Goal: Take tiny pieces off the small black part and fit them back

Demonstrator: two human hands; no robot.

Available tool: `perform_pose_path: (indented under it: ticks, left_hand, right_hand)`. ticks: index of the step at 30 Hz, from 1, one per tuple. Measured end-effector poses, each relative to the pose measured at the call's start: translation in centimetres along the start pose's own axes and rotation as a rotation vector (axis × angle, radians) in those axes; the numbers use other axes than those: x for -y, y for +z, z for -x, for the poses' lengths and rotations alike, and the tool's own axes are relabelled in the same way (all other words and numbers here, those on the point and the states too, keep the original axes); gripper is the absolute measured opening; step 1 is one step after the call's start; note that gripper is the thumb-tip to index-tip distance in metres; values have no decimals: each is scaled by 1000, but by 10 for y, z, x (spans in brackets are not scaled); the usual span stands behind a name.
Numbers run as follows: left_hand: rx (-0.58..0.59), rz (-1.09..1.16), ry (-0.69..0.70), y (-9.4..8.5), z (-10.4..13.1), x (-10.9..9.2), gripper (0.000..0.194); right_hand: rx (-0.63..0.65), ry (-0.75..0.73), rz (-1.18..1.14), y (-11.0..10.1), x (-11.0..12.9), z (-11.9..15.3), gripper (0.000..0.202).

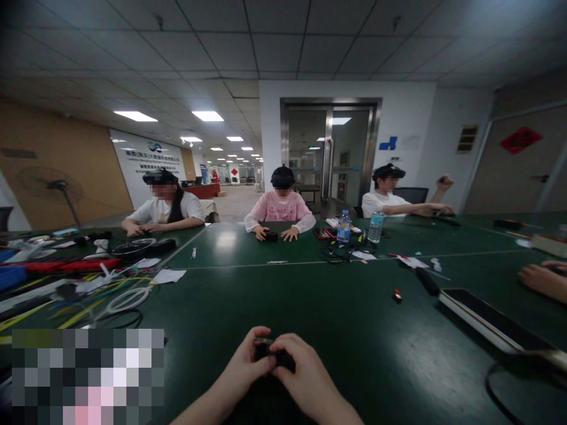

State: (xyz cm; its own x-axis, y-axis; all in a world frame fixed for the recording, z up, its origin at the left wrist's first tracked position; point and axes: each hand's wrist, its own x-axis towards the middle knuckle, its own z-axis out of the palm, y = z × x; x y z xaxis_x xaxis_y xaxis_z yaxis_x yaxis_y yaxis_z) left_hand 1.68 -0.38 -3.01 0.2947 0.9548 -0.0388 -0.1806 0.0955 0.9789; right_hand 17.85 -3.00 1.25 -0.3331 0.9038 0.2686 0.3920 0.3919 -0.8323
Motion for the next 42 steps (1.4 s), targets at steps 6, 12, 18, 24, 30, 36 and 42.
perform_pose_path:
  ticks: [6,12,18,24,30,36,42]
  left_hand:
    - [56,3,14,-1,5,-6,52]
    - [17,-14,-45,2,5,-12,50]
    - [61,82,-45,4,13,-24,54]
    - [170,118,-11,0,15,-25,75]
    - [169,47,24,2,17,-28,55]
    - [151,23,22,3,18,-30,45]
    - [156,51,53,2,14,-21,51]
  right_hand:
    - [-8,4,36,-2,2,0,29]
    - [-11,19,93,-4,2,0,25]
    - [-32,27,32,-7,-2,-2,25]
    - [-45,92,-116,-10,-9,-4,27]
    - [-31,110,-171,-8,-12,-5,29]
    - [12,99,-157,-8,-10,-5,27]
    - [4,91,-205,-6,-9,-4,17]
